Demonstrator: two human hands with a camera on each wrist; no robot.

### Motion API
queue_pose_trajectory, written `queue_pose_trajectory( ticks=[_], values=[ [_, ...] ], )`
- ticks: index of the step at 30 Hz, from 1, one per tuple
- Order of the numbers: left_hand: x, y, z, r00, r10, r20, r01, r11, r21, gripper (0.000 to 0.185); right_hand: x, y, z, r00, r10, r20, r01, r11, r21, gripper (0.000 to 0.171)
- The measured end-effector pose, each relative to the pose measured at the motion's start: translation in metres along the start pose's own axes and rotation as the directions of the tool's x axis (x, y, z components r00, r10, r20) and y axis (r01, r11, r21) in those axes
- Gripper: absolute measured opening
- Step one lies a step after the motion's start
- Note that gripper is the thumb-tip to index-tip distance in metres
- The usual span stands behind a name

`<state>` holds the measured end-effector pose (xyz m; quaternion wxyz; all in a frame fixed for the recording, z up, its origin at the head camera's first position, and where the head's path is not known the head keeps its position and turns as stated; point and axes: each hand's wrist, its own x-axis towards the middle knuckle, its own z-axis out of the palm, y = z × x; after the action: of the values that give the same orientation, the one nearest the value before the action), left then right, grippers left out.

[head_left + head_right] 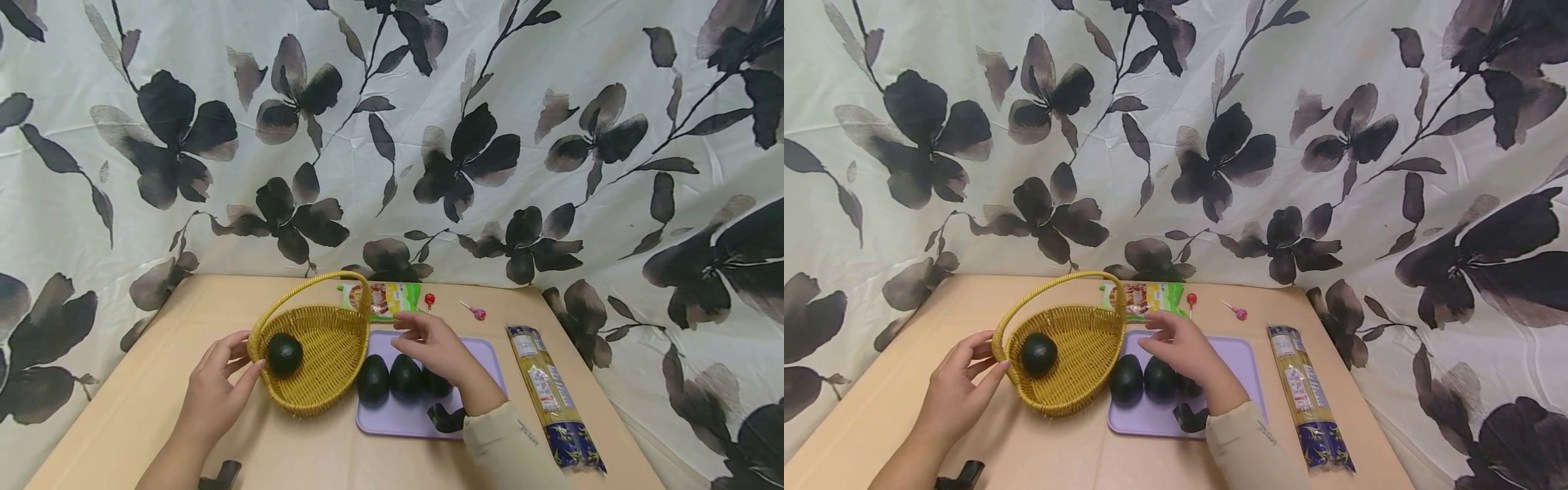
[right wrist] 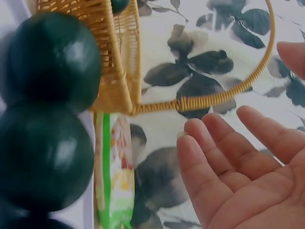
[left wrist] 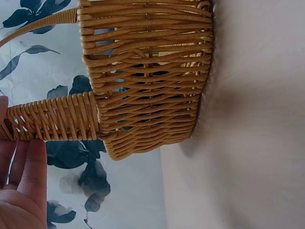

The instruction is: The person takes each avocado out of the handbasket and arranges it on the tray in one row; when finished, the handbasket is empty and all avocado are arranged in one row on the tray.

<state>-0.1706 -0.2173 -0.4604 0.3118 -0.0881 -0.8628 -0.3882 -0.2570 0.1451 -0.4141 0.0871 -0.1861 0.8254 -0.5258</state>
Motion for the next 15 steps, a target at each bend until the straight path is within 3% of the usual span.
queue_pose_trajectory(
  ticks=[8, 15],
  values=[
    [-0.001, -0.002, 0.000, 1.000, -0.001, -0.009, 0.001, 1.000, -0.008, 0.058, 0.023, -0.013, 0.023, 0.995, -0.055, 0.077, 0.055, 0.998, 0.009, 0.052],
    [0.000, -0.002, 0.000, 1.000, 0.009, -0.013, -0.009, 1.000, -0.001, 0.054, 0.040, -0.025, 0.044, 0.992, -0.055, 0.116, 0.055, 0.998, 0.002, 0.054]
  ],
)
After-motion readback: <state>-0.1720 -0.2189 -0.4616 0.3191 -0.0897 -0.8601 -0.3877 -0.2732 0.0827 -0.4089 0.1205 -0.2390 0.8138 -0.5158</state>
